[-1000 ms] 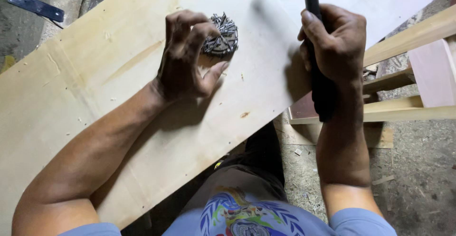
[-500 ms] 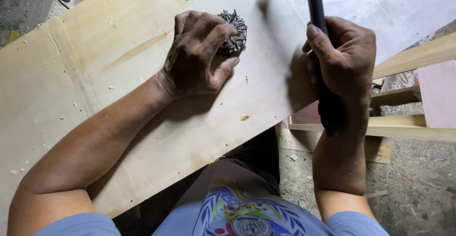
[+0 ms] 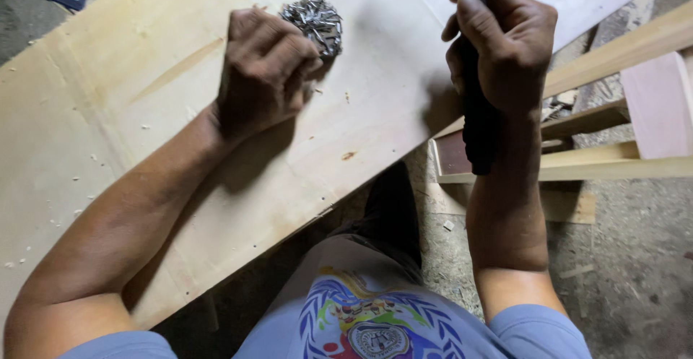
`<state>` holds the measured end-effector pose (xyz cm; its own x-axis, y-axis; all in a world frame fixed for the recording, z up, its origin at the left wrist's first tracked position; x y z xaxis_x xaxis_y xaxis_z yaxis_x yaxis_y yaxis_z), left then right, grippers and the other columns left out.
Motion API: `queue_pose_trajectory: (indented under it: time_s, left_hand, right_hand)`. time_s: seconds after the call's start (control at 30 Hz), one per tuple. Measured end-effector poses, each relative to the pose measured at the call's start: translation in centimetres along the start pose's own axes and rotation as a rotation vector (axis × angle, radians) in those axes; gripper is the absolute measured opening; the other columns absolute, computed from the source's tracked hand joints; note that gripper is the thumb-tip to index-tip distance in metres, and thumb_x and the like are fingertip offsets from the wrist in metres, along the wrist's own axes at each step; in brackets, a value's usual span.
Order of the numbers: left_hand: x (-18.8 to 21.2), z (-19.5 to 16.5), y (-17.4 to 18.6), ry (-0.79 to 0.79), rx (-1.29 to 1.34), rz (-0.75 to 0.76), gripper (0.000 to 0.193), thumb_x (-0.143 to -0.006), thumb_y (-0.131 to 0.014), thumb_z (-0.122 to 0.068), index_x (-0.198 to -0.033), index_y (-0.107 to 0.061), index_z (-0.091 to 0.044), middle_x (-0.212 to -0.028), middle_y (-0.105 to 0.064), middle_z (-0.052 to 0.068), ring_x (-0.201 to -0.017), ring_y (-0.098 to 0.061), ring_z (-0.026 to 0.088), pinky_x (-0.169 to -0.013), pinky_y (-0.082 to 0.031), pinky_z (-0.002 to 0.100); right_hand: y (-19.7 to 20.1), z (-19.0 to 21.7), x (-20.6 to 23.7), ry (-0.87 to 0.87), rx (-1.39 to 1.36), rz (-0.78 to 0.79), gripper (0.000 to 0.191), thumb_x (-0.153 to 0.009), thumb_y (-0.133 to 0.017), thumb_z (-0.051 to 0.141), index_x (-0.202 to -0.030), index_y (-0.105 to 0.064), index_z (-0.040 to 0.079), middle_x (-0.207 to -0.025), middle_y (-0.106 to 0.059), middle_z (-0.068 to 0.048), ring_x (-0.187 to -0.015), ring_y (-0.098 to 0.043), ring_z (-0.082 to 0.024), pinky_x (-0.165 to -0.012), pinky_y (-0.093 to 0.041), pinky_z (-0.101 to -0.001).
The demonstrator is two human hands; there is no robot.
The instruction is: The person holds a hammer and drives nails into a wooden frame panel on a workbench, taking nails one at a time from a pile on the board. They then walk across the workshop, pick up a power tool cord, and handle thin wooden strips near a grinder on the bench.
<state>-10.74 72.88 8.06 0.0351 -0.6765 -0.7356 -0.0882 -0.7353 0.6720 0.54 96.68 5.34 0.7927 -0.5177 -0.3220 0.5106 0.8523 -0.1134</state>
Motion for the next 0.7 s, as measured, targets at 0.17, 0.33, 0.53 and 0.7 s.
queue_pose_trajectory:
  time_s: [0.17, 0.33, 0.53, 0.7]
  left_hand:
    - [-0.8, -1.3, 0.2, 0.032, 0.172, -0.092, 0.020, -0.100, -0.066, 0.013, -0.112, -0.056, 0.001, -0.103, -0.066, 0.013, -0.095, -0.063, 0.027, -0.085, -0.055, 0.039]
    - [-2.6, -2.8, -4.6, 0.187, 0.435, -0.038, 0.013, -0.108, -0.066, 0.007, -0.112, -0.060, -0.003, -0.097, -0.072, 0.007, -0.092, -0.076, 0.014, -0.076, -0.065, 0.027]
    - [-5.9, -1.4, -10.7, 0.413, 0.737, -0.017, 0.013, -0.101, -0.060, 0.007, -0.109, -0.063, -0.003, -0.097, -0.074, 0.008, -0.090, -0.075, 0.013, -0.083, -0.068, 0.028]
    - [-5.1, 1.7, -12.6, 0.619, 0.643, 0.067, 0.004, -0.100, -0.064, 0.001, -0.099, -0.066, -0.003, -0.091, -0.076, 0.007, -0.084, -0.073, 0.012, -0.080, -0.065, 0.028]
  right_hand:
    - [2.9, 0.4, 0.4, -0.002, -0.048, -0.058, 0.017, -0.112, -0.065, 0.013, -0.110, -0.072, -0.003, -0.081, -0.067, -0.011, -0.049, -0.058, -0.011, -0.036, -0.038, -0.0245]
    - [4.6, 1.4, 0.7, 0.099, 0.114, -0.032, 0.015, -0.117, -0.065, 0.006, -0.106, -0.071, -0.003, -0.081, -0.068, -0.012, -0.051, -0.059, -0.013, -0.040, -0.043, -0.0270]
    - [4.9, 0.1, 0.2, 0.066, 0.179, -0.020, 0.021, -0.117, -0.063, 0.005, -0.098, -0.068, -0.002, -0.079, -0.066, -0.010, -0.050, -0.060, -0.013, -0.040, -0.045, -0.0263]
    - [6.1, -0.8, -0.5, 0.010, 0.120, -0.014, 0.022, -0.116, -0.060, 0.005, -0.095, -0.066, 0.000, -0.076, -0.065, -0.010, -0.052, -0.060, -0.013, -0.044, -0.046, -0.0267]
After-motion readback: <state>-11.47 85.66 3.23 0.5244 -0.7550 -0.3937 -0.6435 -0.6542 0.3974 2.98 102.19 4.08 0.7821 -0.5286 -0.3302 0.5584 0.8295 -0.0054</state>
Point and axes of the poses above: each hand's wrist, its own x-axis away from the middle knuckle, its own y-axis out of the back of the hand, z = x × y, the point moved 10 cm from there along -x, towards the middle knuckle
